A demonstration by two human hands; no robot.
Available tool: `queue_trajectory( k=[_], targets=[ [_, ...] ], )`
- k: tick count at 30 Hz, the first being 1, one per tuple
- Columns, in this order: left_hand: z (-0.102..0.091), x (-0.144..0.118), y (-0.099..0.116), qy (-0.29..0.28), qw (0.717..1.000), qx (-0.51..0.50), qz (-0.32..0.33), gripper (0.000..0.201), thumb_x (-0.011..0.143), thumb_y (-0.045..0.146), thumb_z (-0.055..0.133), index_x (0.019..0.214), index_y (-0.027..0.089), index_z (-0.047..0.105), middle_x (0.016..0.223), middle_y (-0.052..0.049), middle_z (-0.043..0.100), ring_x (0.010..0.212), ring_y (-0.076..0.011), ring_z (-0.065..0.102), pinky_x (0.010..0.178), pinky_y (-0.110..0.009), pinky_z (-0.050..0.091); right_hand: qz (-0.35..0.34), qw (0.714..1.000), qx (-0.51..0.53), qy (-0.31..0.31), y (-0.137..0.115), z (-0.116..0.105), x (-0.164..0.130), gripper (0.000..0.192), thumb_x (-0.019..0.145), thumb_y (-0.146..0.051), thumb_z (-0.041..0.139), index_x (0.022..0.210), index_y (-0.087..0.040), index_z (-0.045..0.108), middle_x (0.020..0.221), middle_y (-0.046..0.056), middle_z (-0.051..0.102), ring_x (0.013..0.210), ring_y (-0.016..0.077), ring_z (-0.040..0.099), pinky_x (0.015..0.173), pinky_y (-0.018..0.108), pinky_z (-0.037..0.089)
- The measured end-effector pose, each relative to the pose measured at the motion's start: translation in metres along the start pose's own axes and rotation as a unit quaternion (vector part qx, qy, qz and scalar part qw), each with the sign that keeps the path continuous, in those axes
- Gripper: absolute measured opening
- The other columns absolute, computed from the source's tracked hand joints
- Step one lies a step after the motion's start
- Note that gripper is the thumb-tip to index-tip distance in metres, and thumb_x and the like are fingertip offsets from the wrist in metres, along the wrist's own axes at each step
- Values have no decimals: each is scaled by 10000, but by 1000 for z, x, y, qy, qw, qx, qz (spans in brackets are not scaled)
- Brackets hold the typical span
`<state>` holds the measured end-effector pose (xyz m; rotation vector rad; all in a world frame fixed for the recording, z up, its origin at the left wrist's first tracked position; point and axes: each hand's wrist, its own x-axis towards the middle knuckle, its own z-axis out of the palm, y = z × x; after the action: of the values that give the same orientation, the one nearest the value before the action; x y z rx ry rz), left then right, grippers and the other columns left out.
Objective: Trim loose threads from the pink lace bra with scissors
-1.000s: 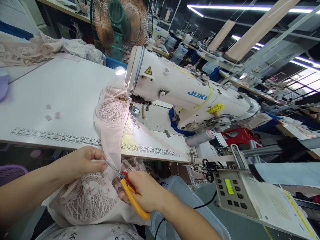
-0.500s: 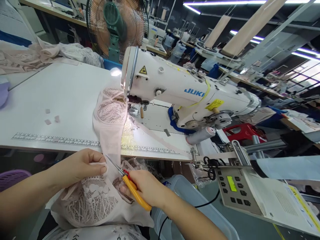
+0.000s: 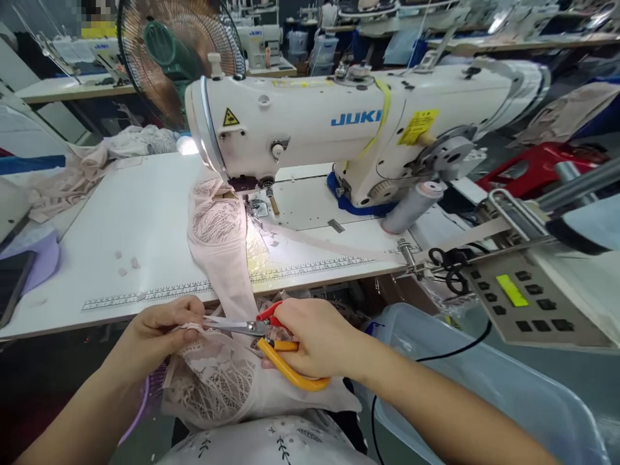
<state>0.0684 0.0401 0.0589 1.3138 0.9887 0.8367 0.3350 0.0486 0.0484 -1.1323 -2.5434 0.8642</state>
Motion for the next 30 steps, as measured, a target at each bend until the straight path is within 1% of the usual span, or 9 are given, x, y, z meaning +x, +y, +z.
queue_trajectory(
  k=[4, 7, 10, 13, 15, 19, 22, 25, 30],
  targets=[
    [-5, -5, -6, 5, 1000, -20, 8, 88, 750, 197, 700, 779, 254, 760, 753, -29, 595, 637, -123, 540, 555, -236, 425, -19, 999, 22, 19, -9, 8, 2, 451, 647, -581, 688, 679, -193, 460, 663, -1, 508, 545, 122, 390, 503, 243, 305],
    [-6, -9, -11, 28, 999, -32, 25, 64, 737, 203, 712, 756, 241, 761, 735, -36, 614, 644, -135, 554, 551, -232, 428, -27, 998, 45, 17, -13, 18, 2, 359, 637, -434, 738, 725, -185, 495, 709, 19, 543, 611, 148, 458, 558, 258, 368],
    [-7, -12, -13, 72, 995, -49, 39, 47, 725, 204, 719, 708, 229, 755, 700, -29, 616, 606, -121, 539, 519, -217, 409, -14, 997, 76, -3, -11, 29, -2, 164, 700, -203, 636, 770, -187, 489, 720, 16, 550, 628, 149, 474, 576, 257, 389],
    [-7, -18, -14, 135, 989, -55, 40, 34, 701, 208, 729, 673, 215, 746, 688, -29, 626, 583, -121, 537, 484, -210, 391, 12, 995, 100, -14, -5, 35, -8, 211, 629, -51, 539, 723, -198, 421, 688, -6, 529, 577, 127, 433, 519, 229, 354],
    [-7, -23, -15, 188, 980, -56, 39, 28, 673, 207, 743, 647, 213, 734, 685, -24, 635, 597, -128, 545, 492, -210, 398, 14, 995, 99, -8, 0, 36, -14, 254, 568, -9, 488, 689, -203, 376, 671, -11, 516, 563, 120, 414, 494, 220, 325],
    [-8, -36, -12, 278, 960, -11, 33, 41, 642, 208, 749, 639, 196, 710, 679, -18, 623, 598, -134, 532, 496, -219, 397, 12, 995, 94, 18, 11, 35, -28, 208, 584, -33, 461, 700, -196, 405, 664, 3, 534, 566, 130, 445, 506, 231, 335],
    [-9, -44, -9, 299, 953, 36, 44, 42, 640, 188, 736, 627, 176, 698, 675, -19, 623, 620, -143, 539, 499, -224, 389, 35, 994, 96, 46, 19, 33, -40, 127, 665, -86, 480, 736, -188, 453, 688, 24, 559, 591, 145, 481, 529, 244, 368],
    [-10, -47, -8, 327, 943, 37, 39, 49, 628, 136, 716, 628, 177, 690, 692, -2, 637, 644, -134, 549, 525, -217, 391, 82, 988, 103, 80, 27, 31, -52, 48, 748, -171, 526, 772, -187, 488, 727, 30, 581, 610, 143, 499, 535, 238, 387],
    [-19, -55, -13, 360, 932, 40, 36, 65, 588, 125, 710, 628, 166, 680, 693, -6, 647, 642, -152, 568, 515, -234, 406, 121, 964, 197, 132, 43, 33, -66, 117, 786, -281, 593, 782, -175, 544, 716, 20, 584, 595, 129, 498, 533, 238, 404]
  ],
)
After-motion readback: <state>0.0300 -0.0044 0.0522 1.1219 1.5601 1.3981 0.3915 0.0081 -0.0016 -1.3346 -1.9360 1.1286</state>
